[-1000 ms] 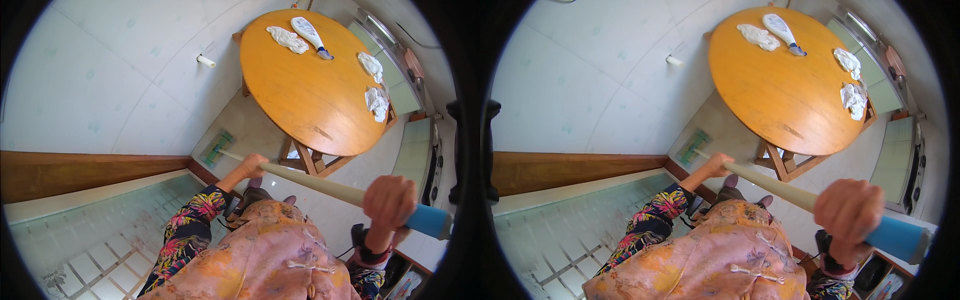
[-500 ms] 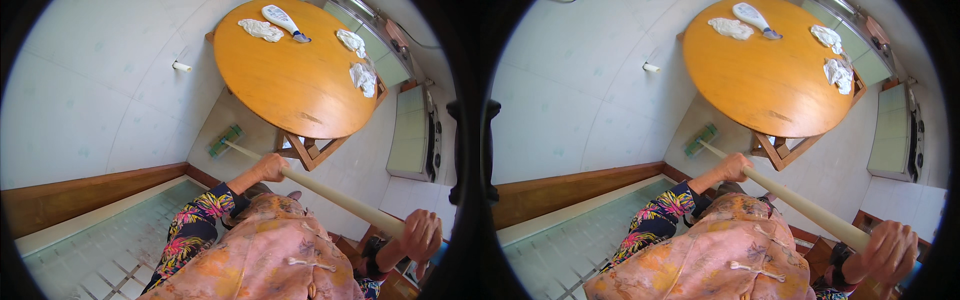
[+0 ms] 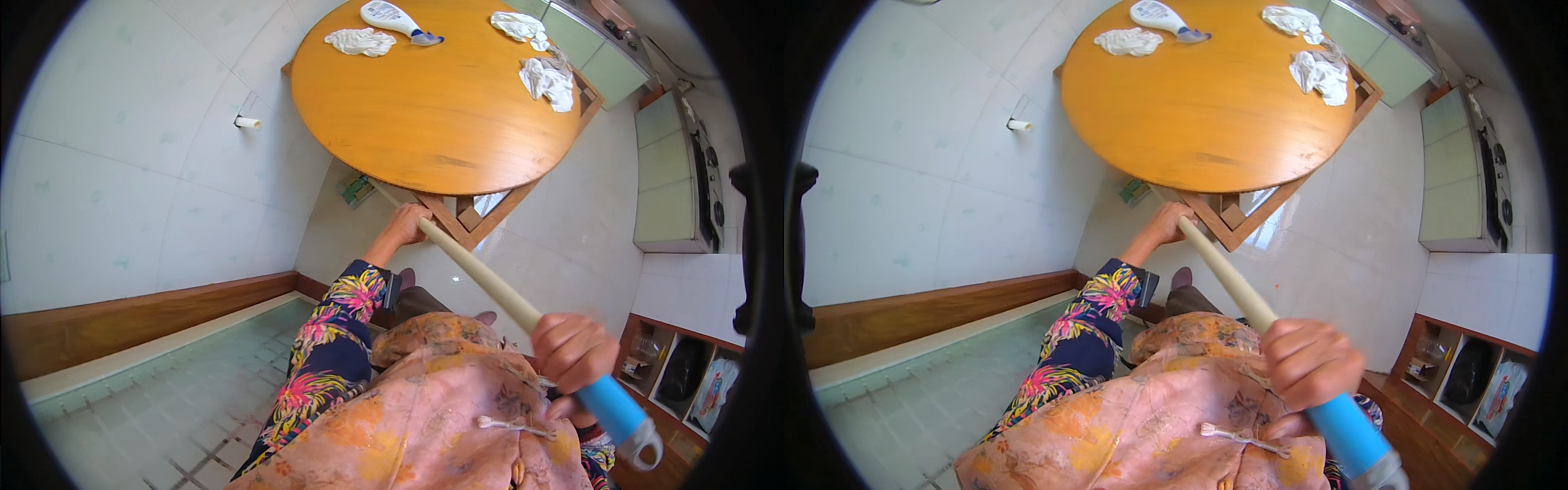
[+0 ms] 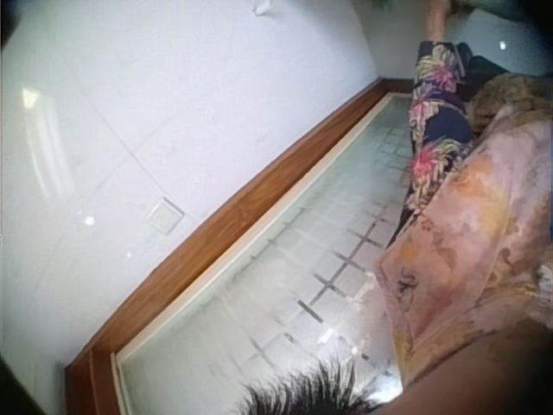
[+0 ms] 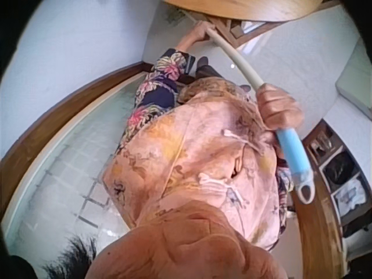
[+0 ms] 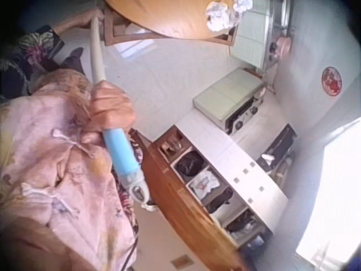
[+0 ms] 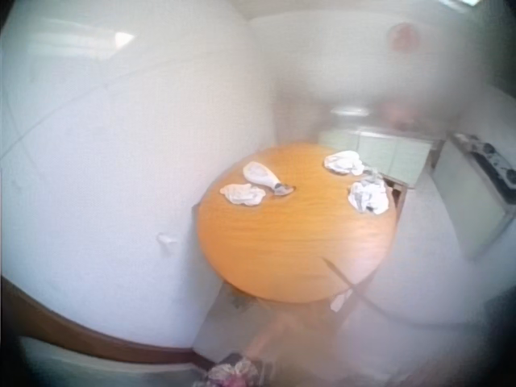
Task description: The person mops the kitchen floor using a flat mop, rinsing the mop head in the sink and wringing it out. They continue mopping around a round table and near the doorway while another person sweeps nearby.
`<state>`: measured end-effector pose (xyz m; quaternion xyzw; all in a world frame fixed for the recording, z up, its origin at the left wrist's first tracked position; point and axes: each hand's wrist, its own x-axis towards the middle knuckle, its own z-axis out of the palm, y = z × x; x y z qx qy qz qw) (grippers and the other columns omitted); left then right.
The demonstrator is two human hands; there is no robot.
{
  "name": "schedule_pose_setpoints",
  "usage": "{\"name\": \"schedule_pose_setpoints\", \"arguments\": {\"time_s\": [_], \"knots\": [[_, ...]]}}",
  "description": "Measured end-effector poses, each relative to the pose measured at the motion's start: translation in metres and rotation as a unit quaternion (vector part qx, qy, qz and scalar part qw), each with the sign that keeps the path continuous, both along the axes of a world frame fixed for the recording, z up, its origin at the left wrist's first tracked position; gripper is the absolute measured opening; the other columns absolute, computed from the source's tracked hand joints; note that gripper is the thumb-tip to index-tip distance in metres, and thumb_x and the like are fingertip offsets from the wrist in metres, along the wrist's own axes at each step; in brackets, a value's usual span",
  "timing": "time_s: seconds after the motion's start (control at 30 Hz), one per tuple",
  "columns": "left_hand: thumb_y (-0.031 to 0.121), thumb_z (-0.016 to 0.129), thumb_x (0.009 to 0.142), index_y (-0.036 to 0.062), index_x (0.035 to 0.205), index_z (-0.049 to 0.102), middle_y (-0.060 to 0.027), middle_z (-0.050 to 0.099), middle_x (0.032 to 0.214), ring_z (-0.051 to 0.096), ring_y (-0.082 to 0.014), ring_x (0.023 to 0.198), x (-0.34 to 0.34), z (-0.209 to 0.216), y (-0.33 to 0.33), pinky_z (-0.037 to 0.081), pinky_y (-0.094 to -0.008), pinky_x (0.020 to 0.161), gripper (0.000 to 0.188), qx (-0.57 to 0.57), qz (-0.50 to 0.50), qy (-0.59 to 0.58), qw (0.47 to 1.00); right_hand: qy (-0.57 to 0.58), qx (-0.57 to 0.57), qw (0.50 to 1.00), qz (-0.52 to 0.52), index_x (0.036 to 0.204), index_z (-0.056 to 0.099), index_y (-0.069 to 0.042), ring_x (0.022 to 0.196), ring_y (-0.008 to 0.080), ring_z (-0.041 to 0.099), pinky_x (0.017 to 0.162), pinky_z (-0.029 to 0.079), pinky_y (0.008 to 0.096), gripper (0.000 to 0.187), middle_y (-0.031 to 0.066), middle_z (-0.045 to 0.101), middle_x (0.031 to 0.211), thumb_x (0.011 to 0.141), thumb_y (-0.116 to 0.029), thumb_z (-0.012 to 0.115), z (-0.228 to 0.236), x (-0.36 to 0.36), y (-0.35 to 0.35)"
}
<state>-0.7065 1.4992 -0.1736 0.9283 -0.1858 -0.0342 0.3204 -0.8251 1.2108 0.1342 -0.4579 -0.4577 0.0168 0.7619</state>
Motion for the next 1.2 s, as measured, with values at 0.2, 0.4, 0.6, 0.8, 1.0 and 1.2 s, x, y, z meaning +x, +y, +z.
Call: {"name": "schedule_pose_setpoints", "arguments": {"time_s": [0.2, 0.4, 0.6, 0.8, 1.0, 1.2], "knots": [[0.017, 0.074, 0.067, 0.0074, 0.061, 0.054, -0.0121, 0.062, 0.071, 0.06, -0.0371, 0.077, -0.024, -0.015, -0.011, 0.049, -0.0467, 0.065, 0.023, -0.071, -0.018, 0.044, 0.996, 0.027, -0.041, 0.999, -0.002, 0.066, 0.055, -0.005, 0.043, 0.0205, 0.047, 0.051, 0.041, 0.0351, 0.032, 0.0031, 0.051, 0.052, 0.078, -0.019, 0.081, 0.014, -0.002, 0.011], [0.009, 0.066, 0.062, 0.0082, 0.063, 0.058, -0.0119, 0.063, 0.073, 0.062, -0.0356, 0.079, -0.041, -0.023, -0.039, 0.051, -0.0463, 0.067, 0.008, -0.082, -0.029, 0.055, 0.995, 0.109, -0.02, 0.991, -0.073, 0.069, 0.053, -0.006, 0.039, 0.0182, 0.044, 0.046, 0.038, 0.0331, 0.035, 0.0022, 0.049, 0.049, 0.079, -0.026, 0.081, 0.046, 0.017, -0.009], [0.011, 0.066, 0.061, 0.0072, 0.063, 0.057, -0.0163, 0.06, 0.069, 0.059, -0.0408, 0.07, -0.069, -0.022, -0.057, 0.047, -0.0486, 0.061, 0.01, -0.095, -0.075, 0.128, 0.984, 0.198, 0.002, 0.967, -0.16, 0.067, 0.051, -0.007, 0.038, 0.0169, 0.041, 0.045, 0.036, 0.0316, 0.036, 0.0011, 0.048, 0.048, 0.079, -0.026, 0.079, 0.043, 0.014, -0.036], [0.017, 0.065, 0.062, 0.0077, 0.064, 0.06, -0.0172, 0.061, 0.069, 0.06, -0.0409, 0.071, -0.079, -0.024, -0.04, 0.048, -0.0495, 0.061, 0.011, -0.028, -0.136, 0.205, 0.969, 0.195, 0.015, 0.976, -0.098, 0.065, 0.051, -0.005, 0.039, 0.0198, 0.043, 0.047, 0.037, 0.0339, 0.037, 0.0046, 0.049, 0.048, 0.078, -0.023, 0.081, 0.031, -0.004, -0.031], [0.019, 0.069, 0.067, 0.0073, 0.063, 0.059, -0.016, 0.061, 0.07, 0.059, -0.0403, 0.071, -0.075, -0.028, -0.017, 0.046, -0.0502, 0.062, 0.016, -0.031, -0.126, 0.168, 0.977, 0.155, 0.026, 0.987, -0.019, 0.063, 0.053, -0.003, 0.04, 0.0209, 0.046, 0.049, 0.04, 0.0354, 0.035, 0.0064, 0.049, 0.05, 0.079, -0.016, 0.08, 0.026, 0.012, -0.005], [0.02, 0.069, 0.074, 0.0061, 0.063, 0.057, -0.0156, 0.061, 0.07, 0.059, -0.0394, 0.073, -0.064, -0.018, -0.01, 0.047, -0.0487, 0.063, 0.021, -0.053, -0.115, 0.148, 0.981, 0.131, 0.031, 0.991, 0.025, 0.061, 0.054, -0.001, 0.043, 0.0221, 0.05, 0.05, 0.042, 0.0355, 0.032, 0.0094, 0.05, 0.052, 0.08, -0.009, 0.078, 0.029, 0.032, 0.012]]}}
